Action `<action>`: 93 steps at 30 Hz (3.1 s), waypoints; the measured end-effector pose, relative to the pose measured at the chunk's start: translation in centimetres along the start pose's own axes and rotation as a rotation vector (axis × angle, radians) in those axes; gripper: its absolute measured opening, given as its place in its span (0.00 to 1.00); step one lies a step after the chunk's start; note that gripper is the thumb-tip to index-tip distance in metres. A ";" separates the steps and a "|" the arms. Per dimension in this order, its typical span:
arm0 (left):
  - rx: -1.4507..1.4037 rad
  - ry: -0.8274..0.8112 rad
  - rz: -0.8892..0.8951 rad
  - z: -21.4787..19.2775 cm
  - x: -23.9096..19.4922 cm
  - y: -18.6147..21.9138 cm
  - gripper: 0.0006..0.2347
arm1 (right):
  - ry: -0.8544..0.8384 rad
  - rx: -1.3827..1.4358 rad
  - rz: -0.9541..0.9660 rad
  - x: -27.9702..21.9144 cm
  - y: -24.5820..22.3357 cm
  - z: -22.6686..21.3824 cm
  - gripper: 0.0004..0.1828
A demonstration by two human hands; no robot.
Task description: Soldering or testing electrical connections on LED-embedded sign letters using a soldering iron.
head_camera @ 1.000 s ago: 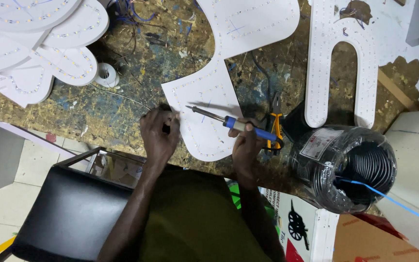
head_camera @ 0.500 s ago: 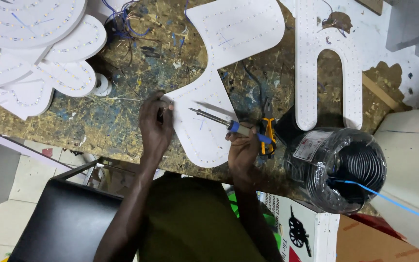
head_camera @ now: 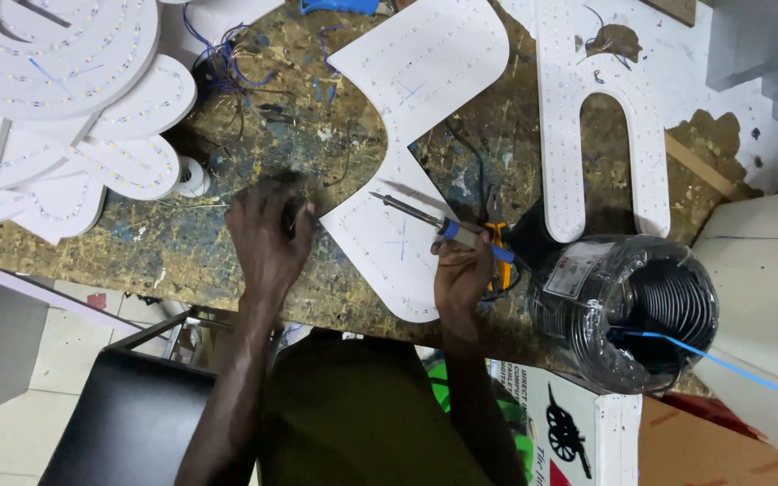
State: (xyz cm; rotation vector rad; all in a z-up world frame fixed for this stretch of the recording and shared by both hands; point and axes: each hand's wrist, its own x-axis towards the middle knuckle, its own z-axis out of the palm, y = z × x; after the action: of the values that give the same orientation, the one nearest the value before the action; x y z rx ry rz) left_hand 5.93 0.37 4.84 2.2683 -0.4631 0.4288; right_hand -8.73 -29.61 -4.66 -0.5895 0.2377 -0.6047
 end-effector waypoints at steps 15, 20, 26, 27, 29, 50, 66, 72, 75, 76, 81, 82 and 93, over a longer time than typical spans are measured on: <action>0.112 -0.547 -0.013 8.5 5.3 -3.5 0.11 | 0.100 -0.018 -0.028 -0.9 -1.8 1.0 0.23; -0.391 -0.286 -0.132 2.1 5.3 2.0 0.09 | 0.078 0.034 0.006 -1.2 -2.6 0.7 0.22; -0.603 -0.365 -0.160 1.4 1.8 2.8 0.07 | 0.078 -0.002 0.004 -1.6 -2.1 -5.1 0.22; -0.654 -0.506 -0.149 1.1 1.2 2.7 0.08 | 0.075 -0.015 -0.002 -2.1 -2.4 -2.6 0.22; -0.643 -0.606 -0.134 -0.4 1.4 3.4 0.10 | 0.090 -0.017 0.009 -2.7 -3.1 -2.6 0.22; -0.135 -0.833 0.398 -0.4 0.2 3.5 0.10 | 0.333 -0.423 -0.162 -10.6 -2.8 0.1 0.08; -0.096 -0.775 0.824 1.8 2.7 -0.2 0.08 | 0.347 -0.699 -0.452 -12.3 0.3 5.1 0.21; -0.081 -0.845 0.835 2.2 3.0 -0.8 0.10 | 0.390 -0.630 -0.525 -12.1 1.2 6.9 0.12; -0.053 -0.869 0.864 2.2 3.5 -0.6 0.10 | 0.333 -0.695 -0.507 -12.3 0.8 5.3 0.16; -0.055 -0.870 0.863 1.9 3.9 -0.1 0.10 | 0.334 -0.697 -0.506 -12.2 0.7 5.3 0.16; -0.033 -0.965 0.854 1.5 4.9 0.8 0.16 | 0.322 -0.682 -0.513 -11.9 0.6 5.6 0.17; -0.033 -0.965 0.853 1.9 4.5 0.3 0.16 | 0.322 -0.682 -0.513 -11.9 0.5 5.5 0.17; -0.172 -0.839 0.816 1.2 4.3 0.1 0.10 | 0.520 -0.929 -0.628 -9.8 -5.9 8.8 0.07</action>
State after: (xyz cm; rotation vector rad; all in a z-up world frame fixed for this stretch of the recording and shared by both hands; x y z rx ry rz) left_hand 9.80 -1.44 6.03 1.9133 -1.7888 -0.2163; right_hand -16.07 -23.78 6.32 -1.4253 0.8660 -1.2691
